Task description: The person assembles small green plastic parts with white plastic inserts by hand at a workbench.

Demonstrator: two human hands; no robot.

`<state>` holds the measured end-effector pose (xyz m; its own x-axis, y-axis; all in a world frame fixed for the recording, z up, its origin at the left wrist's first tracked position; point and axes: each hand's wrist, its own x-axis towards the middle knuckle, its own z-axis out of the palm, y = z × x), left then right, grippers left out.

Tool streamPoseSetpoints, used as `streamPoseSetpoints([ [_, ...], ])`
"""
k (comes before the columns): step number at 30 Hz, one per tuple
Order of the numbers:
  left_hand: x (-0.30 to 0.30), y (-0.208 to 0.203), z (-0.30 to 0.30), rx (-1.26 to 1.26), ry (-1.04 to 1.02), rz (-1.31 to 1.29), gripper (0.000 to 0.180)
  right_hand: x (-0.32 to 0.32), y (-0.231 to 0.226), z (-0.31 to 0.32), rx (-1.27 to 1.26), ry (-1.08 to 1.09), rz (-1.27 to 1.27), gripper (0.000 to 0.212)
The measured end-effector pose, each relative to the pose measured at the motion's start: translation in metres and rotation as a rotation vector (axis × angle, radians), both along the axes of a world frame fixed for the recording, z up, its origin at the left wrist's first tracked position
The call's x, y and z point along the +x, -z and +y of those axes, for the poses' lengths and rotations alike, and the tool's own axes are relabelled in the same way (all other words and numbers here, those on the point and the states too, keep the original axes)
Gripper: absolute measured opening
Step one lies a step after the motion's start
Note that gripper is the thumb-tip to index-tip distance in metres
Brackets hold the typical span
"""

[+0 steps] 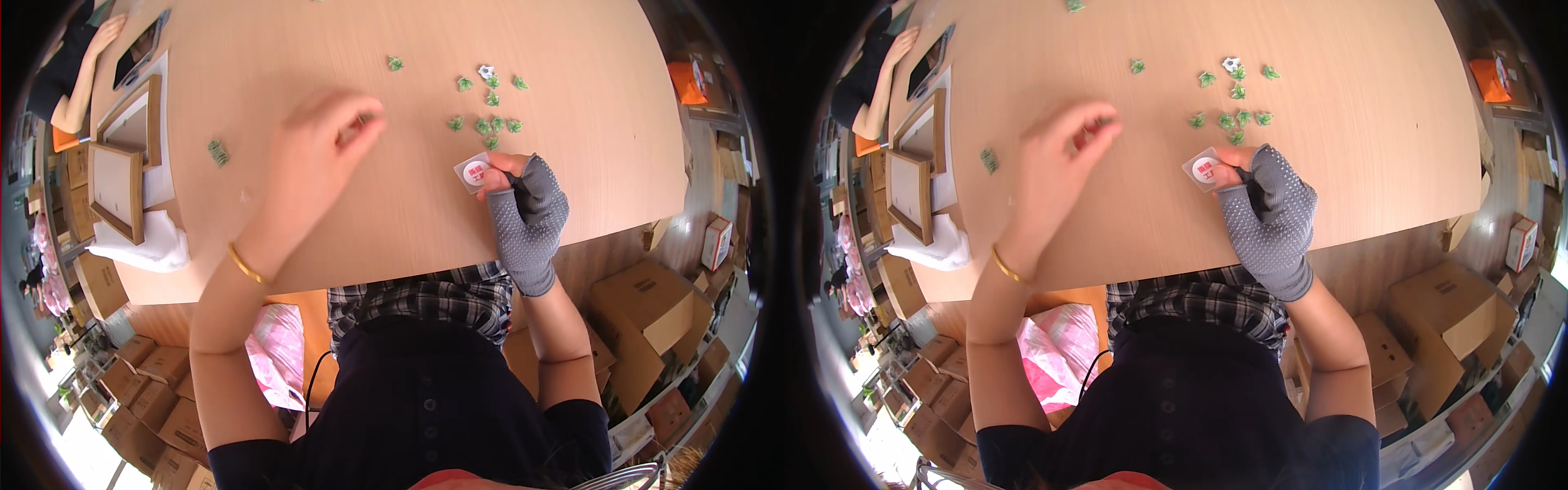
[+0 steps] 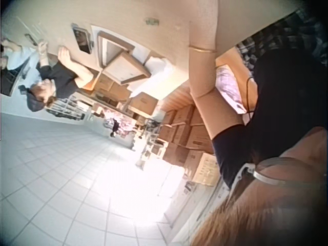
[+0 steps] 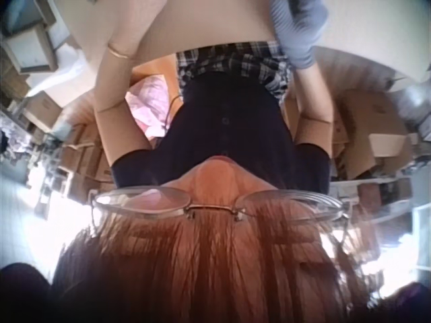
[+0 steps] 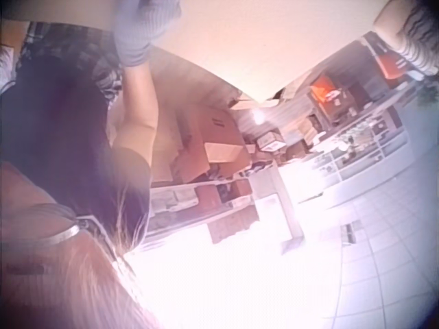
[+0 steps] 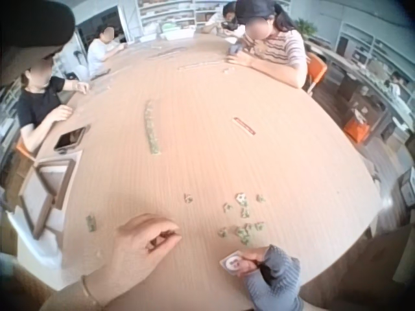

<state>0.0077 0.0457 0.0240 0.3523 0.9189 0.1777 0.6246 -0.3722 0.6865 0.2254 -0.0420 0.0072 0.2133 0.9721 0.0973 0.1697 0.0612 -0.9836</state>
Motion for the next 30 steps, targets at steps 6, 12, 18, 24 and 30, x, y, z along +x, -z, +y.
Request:
streamPoseSetpoints([
  [6,-0.005,0.014,-0.029,0.284,0.135,0.064,0.017,-0.001,-0.003,0.002,-0.045,-0.057,-0.094,0.016],
  [12,-0.012,0.014,-0.012,0.327,0.096,0.083,0.02,-0.001,-0.003,0.003,-0.025,-0.04,-0.115,0.014],
  [18,-0.009,0.017,0.015,0.042,0.01,-0.092,0.014,-0.002,-0.005,0.004,-0.008,-0.054,-0.145,0.013],
  [24,-0.01,-0.005,0.021,0.072,0.018,-0.159,0.01,-0.003,-0.005,0.003,-0.018,-0.037,-0.157,0.014],
  [30,0.0,0.006,-0.045,-0.113,0.179,-0.13,0.014,-0.005,-0.006,0.004,-0.066,-0.03,-0.245,0.014],
])
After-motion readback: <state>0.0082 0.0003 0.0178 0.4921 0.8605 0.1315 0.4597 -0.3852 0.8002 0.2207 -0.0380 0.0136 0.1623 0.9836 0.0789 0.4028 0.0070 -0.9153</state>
